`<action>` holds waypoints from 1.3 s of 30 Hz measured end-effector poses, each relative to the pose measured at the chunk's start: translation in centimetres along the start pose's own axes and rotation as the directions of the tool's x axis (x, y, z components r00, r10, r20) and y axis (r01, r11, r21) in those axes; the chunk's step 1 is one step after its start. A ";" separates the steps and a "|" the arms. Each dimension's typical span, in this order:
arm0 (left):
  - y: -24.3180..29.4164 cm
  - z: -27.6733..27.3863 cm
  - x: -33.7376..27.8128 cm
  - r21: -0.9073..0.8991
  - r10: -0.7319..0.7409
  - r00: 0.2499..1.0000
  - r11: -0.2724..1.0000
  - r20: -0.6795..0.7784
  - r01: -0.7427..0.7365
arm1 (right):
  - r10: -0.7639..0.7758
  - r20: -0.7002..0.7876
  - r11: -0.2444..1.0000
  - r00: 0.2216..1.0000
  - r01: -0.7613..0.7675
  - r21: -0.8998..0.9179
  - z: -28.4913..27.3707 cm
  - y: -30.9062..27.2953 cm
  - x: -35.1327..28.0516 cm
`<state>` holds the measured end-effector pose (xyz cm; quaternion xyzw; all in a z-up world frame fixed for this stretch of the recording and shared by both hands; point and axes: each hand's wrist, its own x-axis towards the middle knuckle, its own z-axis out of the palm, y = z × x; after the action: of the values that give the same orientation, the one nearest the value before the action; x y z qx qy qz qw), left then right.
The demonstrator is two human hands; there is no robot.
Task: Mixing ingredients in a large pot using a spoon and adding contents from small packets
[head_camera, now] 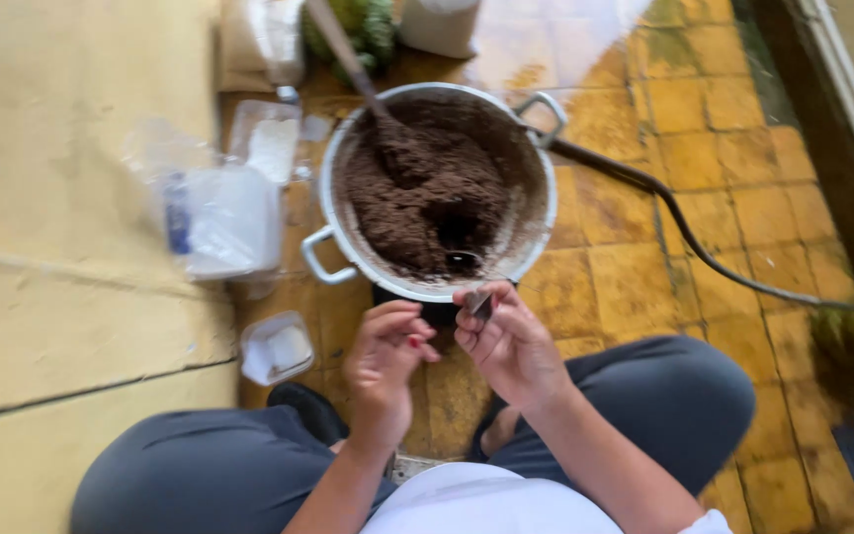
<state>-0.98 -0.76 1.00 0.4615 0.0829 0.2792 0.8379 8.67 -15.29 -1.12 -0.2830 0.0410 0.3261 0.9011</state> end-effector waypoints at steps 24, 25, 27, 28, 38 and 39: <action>-2.4 -7.0 3.5 0.438 -0.055 0.790 0.808 -0.610 0.394 | -0.301 -0.915 0.909 0.269 0.370 -0.191 -52.9 -10.1 -19.6; -2.5 -7.8 3.7 0.439 -0.035 0.777 0.808 -0.629 0.392 | -0.306 -0.918 0.919 0.252 0.329 -0.216 -53.1 -10.1 -19.2; -2.5 -7.7 4.4 0.416 -0.040 0.761 0.818 -0.647 0.397 | -0.336 -0.926 0.939 0.169 0.141 -0.315 -52.1 -11.2 -18.0; -2.4 -7.7 4.8 0.385 -0.051 0.746 0.832 -0.664 0.400 | -0.390 -0.916 0.917 0.091 -0.057 -0.396 -51.4 -11.7 -17.5; -12.0 -24.2 7.9 0.100 -0.055 0.555 0.964 -0.830 0.245 | -0.678 -0.679 0.725 0.279 0.109 -0.680 -31.0 -17.7 -10.6; -12.8 -23.7 8.4 0.175 0.010 0.467 0.934 -0.884 0.311 | -0.733 -0.594 0.656 0.331 0.111 -0.747 -27.7 -18.1 -10.1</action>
<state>1.60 15.68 -21.73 0.3713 0.5812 0.3819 0.6152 14.83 -47.20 -12.91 -0.6671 0.3082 -0.1359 0.6645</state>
